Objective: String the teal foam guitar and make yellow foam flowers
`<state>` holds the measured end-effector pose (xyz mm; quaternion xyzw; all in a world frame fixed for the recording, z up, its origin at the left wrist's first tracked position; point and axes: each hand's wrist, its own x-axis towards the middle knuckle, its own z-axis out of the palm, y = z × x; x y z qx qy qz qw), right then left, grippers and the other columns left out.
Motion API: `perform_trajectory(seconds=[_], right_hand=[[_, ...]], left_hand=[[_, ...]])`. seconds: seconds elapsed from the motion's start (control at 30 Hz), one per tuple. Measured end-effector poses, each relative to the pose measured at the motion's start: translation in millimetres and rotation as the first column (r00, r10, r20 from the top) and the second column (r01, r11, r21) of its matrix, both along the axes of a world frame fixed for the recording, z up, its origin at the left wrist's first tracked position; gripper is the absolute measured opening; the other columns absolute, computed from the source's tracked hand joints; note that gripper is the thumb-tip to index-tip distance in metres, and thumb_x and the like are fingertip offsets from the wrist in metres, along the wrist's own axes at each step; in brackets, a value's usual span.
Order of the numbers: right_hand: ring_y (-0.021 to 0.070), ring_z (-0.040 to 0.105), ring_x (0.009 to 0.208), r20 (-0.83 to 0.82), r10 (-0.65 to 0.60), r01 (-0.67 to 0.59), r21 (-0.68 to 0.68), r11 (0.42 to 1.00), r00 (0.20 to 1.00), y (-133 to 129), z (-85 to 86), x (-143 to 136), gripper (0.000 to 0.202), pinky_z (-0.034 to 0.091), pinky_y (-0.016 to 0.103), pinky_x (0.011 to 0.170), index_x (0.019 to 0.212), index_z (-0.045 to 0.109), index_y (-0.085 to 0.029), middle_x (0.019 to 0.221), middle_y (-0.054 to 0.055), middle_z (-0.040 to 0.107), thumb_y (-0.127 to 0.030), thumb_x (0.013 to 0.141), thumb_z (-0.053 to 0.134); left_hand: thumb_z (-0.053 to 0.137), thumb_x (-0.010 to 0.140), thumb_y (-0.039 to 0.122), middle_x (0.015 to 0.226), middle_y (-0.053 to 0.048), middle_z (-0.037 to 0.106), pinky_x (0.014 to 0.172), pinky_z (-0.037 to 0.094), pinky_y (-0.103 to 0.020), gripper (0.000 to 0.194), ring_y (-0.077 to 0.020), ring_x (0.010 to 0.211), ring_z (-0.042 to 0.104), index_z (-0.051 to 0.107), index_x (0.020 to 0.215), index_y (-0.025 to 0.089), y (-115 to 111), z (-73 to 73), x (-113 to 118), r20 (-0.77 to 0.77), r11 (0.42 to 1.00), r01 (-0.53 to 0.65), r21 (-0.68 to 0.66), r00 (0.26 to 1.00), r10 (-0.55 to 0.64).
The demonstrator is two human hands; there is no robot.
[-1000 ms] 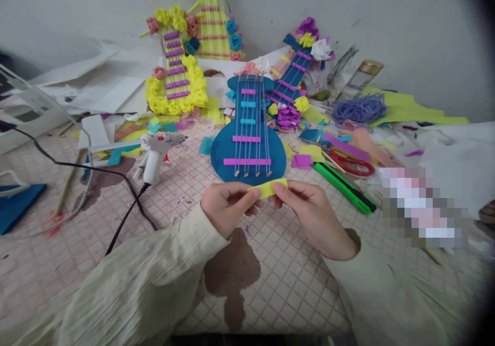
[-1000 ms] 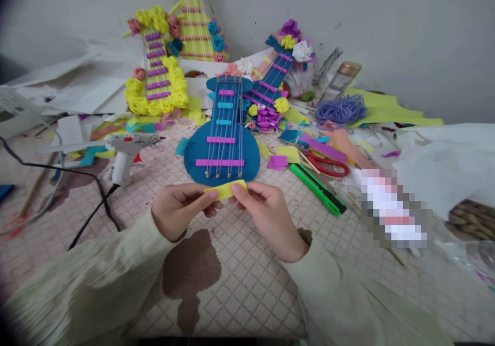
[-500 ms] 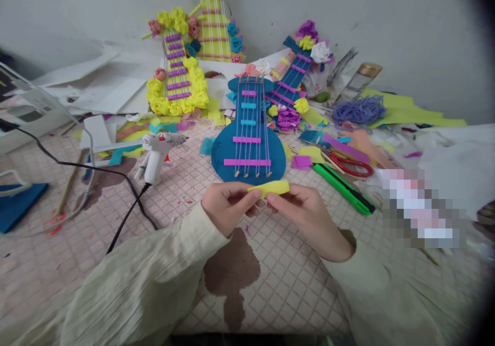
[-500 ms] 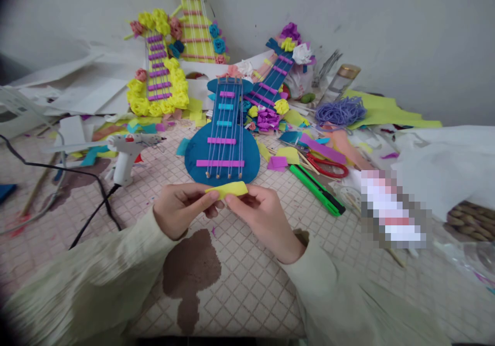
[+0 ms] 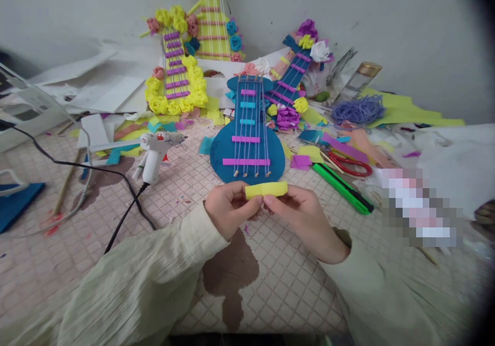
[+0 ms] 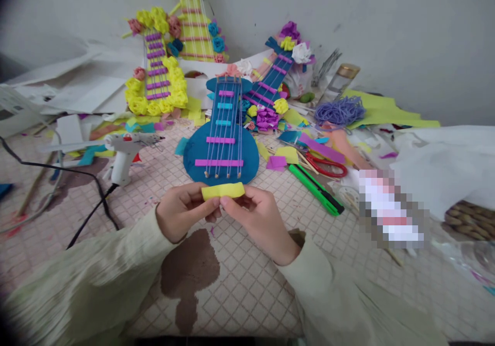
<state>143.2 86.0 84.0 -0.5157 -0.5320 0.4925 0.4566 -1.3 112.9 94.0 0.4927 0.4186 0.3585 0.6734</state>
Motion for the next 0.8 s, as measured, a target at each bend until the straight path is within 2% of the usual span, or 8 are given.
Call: perform_trajectory(seconds=[0.27,0.4,0.53,0.7,0.8], right_hand=[[0.0115,0.056,0.06,0.034,-0.083,0.083,0.007,0.997,0.996,0.1,0.1,1.4,0.015,0.047,0.025,0.055,0.076,0.064,-0.019,0.068,0.0,0.064,-0.033,0.073,0.061],[0.0108,0.055,0.058,0.036,-0.122,0.122,0.012,0.992,0.992,1.0,0.8,2.1,0.016,0.047,0.025,0.054,0.074,0.065,-0.018,0.065,0.0,0.063,-0.033,0.072,0.062],[0.0103,0.055,0.058,-0.013,-0.111,0.111,0.007,0.994,0.994,1.2,-0.4,2.3,0.015,0.047,0.024,0.055,0.076,0.065,-0.019,0.065,-0.001,0.063,-0.033,0.072,0.063],[0.0131,0.06,0.067,-0.047,-0.06,0.06,-0.009,0.998,0.997,0.9,-1.5,2.4,0.017,0.05,0.026,0.06,0.083,0.066,-0.02,0.08,0.002,0.067,-0.032,0.071,0.064],[0.0128,0.06,0.066,-0.024,-0.057,0.057,-0.006,0.998,0.998,0.4,-1.8,2.0,0.015,0.05,0.026,0.06,0.08,0.065,-0.019,0.076,0.001,0.067,-0.031,0.072,0.063]], left_hand=[[0.061,0.067,0.018,0.049,0.001,0.059,0.044,0.046,-0.018,0.012,-0.007,0.043,0.053,0.052,0.06,0.013,-0.7,-2.4,-2.8,-0.02,0.996,-0.035,0.086,0.999,0.037],[0.063,0.066,0.02,0.048,0.002,0.059,0.043,0.045,-0.018,0.013,-0.0067,0.042,0.052,0.053,0.061,0.013,0.3,-3.2,-3.4,0.004,0.995,-0.059,0.081,0.998,0.059],[0.063,0.066,0.02,0.049,0.001,0.06,0.043,0.044,-0.017,0.014,-0.0058,0.042,0.052,0.052,0.061,0.013,0.5,-3.3,-3.5,0.033,0.994,-0.065,0.086,0.998,0.062],[0.064,0.067,0.022,0.052,0.0,0.061,0.043,0.045,-0.018,0.015,-0.0065,0.043,0.053,0.053,0.061,0.013,-1.0,-2.9,-4.7,0.023,0.992,-0.031,0.119,0.999,0.028],[0.064,0.066,0.021,0.052,0.0,0.061,0.044,0.045,-0.018,0.015,-0.007,0.043,0.053,0.052,0.061,0.013,-1.4,-2.5,-4.6,0.006,0.993,-0.017,0.118,1.0,0.017]])
